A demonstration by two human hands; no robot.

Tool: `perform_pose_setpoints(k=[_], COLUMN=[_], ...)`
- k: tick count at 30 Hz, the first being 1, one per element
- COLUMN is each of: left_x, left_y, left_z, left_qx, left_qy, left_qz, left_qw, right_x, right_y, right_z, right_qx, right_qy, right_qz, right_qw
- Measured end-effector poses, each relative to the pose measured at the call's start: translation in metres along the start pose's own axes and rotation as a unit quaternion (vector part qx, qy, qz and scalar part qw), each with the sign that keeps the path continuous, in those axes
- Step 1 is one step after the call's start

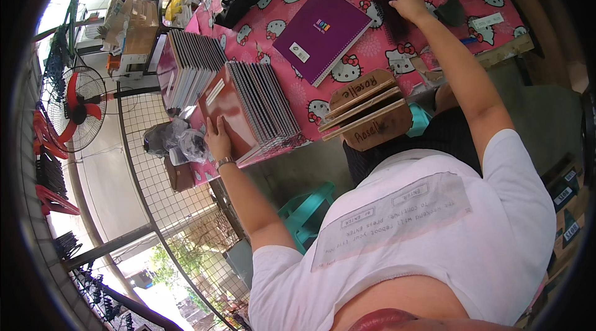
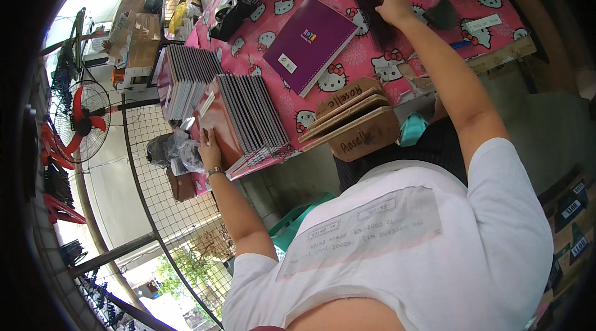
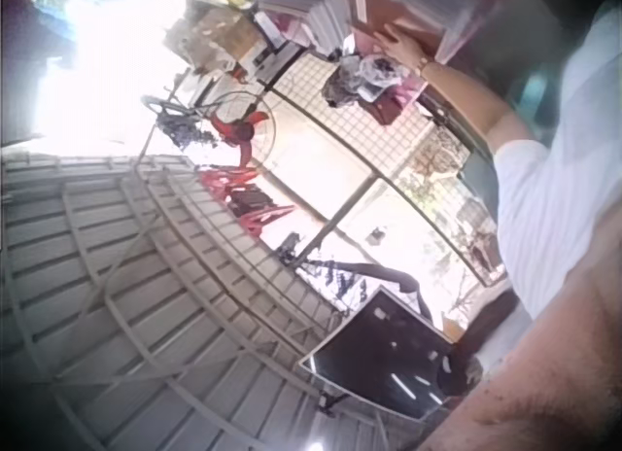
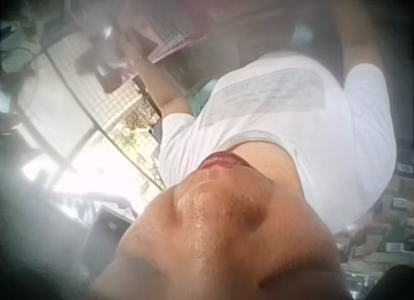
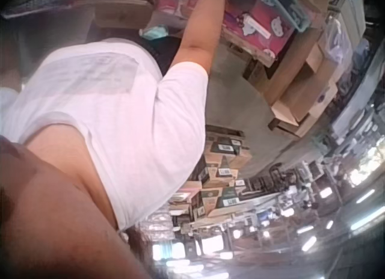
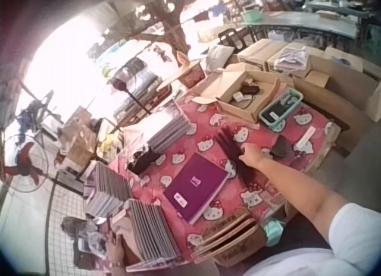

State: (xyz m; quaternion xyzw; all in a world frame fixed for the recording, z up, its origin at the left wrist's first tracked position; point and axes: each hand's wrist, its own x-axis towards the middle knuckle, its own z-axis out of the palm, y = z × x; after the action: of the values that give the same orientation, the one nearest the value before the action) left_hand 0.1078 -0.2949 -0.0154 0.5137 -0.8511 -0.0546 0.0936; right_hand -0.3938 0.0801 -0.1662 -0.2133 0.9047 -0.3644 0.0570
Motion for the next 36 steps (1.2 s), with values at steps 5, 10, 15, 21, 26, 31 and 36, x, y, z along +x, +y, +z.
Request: perform_pose_setpoints(k=[5, 10, 15, 21, 26, 31, 36], left_x=[0.015, 0.022, -0.041, -0.027, -0.025, -0.007, -0.006], left_y=[0.046, 0.215, 0.336, 0.333, 0.328, 0.314, 0.312], left_z=[-0.019, 0.02, 0.114, 0.134, 0.135, 0.133, 0.138], left_qx=[0.113, -0.128, 0.077, 0.049, -0.03, -0.13, -0.177], left_qy=[-0.019, 0.147, -0.135, -0.207, -0.212, -0.275, -0.297], left_qz=[-0.042, 0.362, 0.455, 0.443, 0.422, 0.363, 0.33], left_qw=[0.993, 0.912, 0.877, 0.871, 0.881, 0.881, 0.878], right_x=[0.006, -0.002, 0.005, -0.004, -0.009, -0.026, -0.022], right_y=[0.014, 0.0, -0.01, -0.03, -0.067, -0.084, -0.084], right_z=[-0.01, -0.01, -0.017, -0.042, -0.039, -0.003, 0.01], right_qx=[0.101, -0.003, 0.014, 0.469, 0.469, 0.422, 0.458], right_qy=[0.016, 0.031, -0.02, -0.047, -0.168, -0.216, -0.221], right_qz=[0.033, -0.003, 0.048, 0.101, 0.087, 0.199, 0.231], right_qw=[0.994, 1.0, 0.999, 0.876, 0.863, 0.858, 0.83])
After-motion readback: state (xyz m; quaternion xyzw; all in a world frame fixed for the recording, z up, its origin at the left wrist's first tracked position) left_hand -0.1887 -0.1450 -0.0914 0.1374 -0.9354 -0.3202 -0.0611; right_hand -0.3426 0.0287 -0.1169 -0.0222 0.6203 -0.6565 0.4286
